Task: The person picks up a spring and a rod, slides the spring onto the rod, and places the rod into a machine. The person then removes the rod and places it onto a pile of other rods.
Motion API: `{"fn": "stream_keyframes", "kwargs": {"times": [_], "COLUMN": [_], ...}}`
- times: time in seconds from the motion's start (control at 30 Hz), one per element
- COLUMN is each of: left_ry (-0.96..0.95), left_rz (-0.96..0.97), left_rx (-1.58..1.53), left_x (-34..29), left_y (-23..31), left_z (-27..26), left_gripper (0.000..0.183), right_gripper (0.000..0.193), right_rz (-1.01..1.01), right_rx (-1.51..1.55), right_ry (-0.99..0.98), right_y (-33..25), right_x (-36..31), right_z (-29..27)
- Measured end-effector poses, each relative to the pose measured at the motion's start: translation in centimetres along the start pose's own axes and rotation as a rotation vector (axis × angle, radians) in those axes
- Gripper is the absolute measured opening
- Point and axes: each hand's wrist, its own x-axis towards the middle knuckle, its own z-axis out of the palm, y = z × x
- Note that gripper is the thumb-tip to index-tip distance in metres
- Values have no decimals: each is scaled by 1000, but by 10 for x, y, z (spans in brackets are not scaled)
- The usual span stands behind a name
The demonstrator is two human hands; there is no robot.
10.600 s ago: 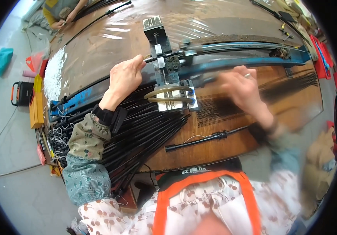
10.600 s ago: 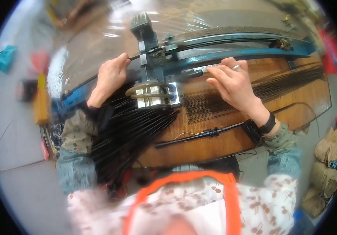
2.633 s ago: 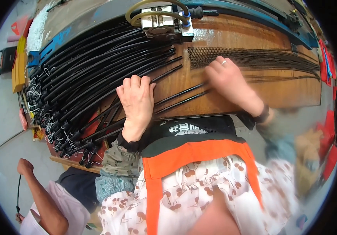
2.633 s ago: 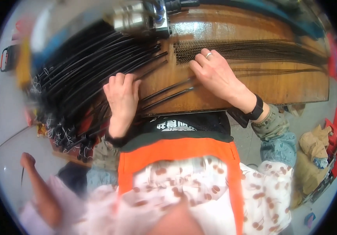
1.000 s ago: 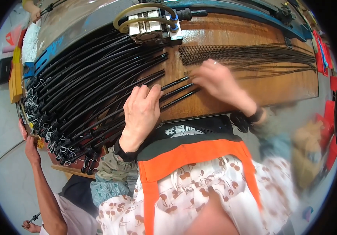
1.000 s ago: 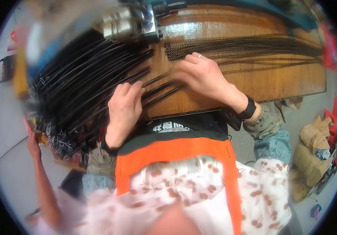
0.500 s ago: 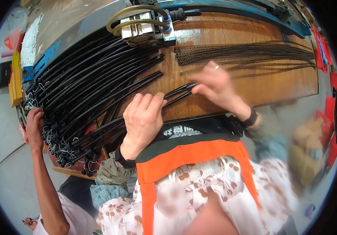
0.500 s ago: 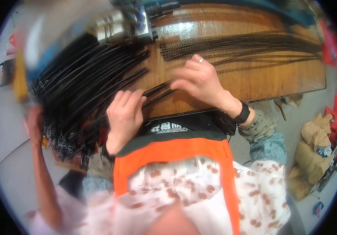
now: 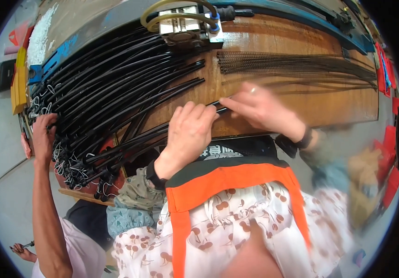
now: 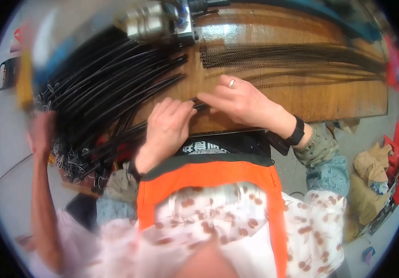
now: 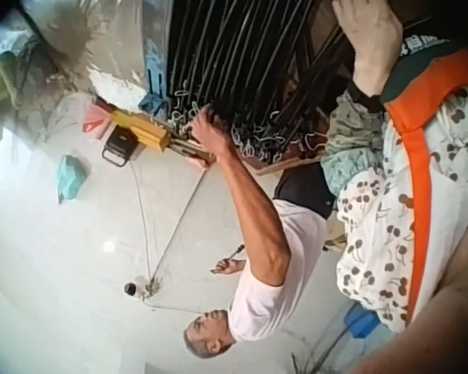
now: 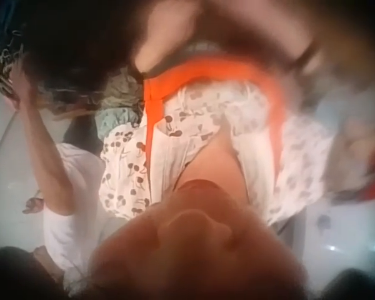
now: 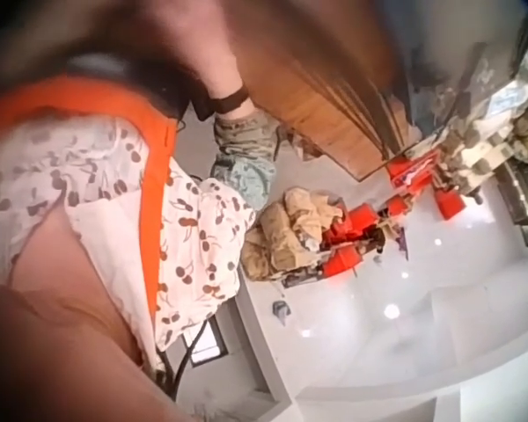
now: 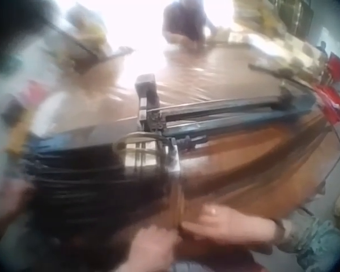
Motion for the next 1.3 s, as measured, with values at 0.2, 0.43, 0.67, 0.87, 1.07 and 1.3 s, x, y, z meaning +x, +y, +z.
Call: {"fn": "stream_keyframes", "kwargs": {"times": [0.2, 0.43, 0.67, 0.87, 1.07, 1.3], "left_ry": [142, 97, 116, 106, 14, -244], "left_rz": [-83, -96, -19, 16, 123, -5], "left_rx": [179, 298, 61, 77, 170, 311], "left_x": [2, -3, -3, -4, -10, -15], "left_y": [-39, -45, -17, -12, -10, -17], "left_z": [-14, -9, -15, -14, -5, -6], "left_gripper": [14, 14, 11, 13, 29, 52], "right_gripper": [18, 23, 22, 19, 45, 65], "right_rz": [82, 91, 302, 282, 35, 188], "right_rx": [-204, -252, 242, 235, -8, -103], "right_ry": [-52, -44, 88, 197, 40, -164], "right_y": [27, 21, 4, 3, -1, 1], "right_x": [22, 25, 10, -2, -15, -13], "right_z": [-21, -14, -3, 2, 7, -35]}}
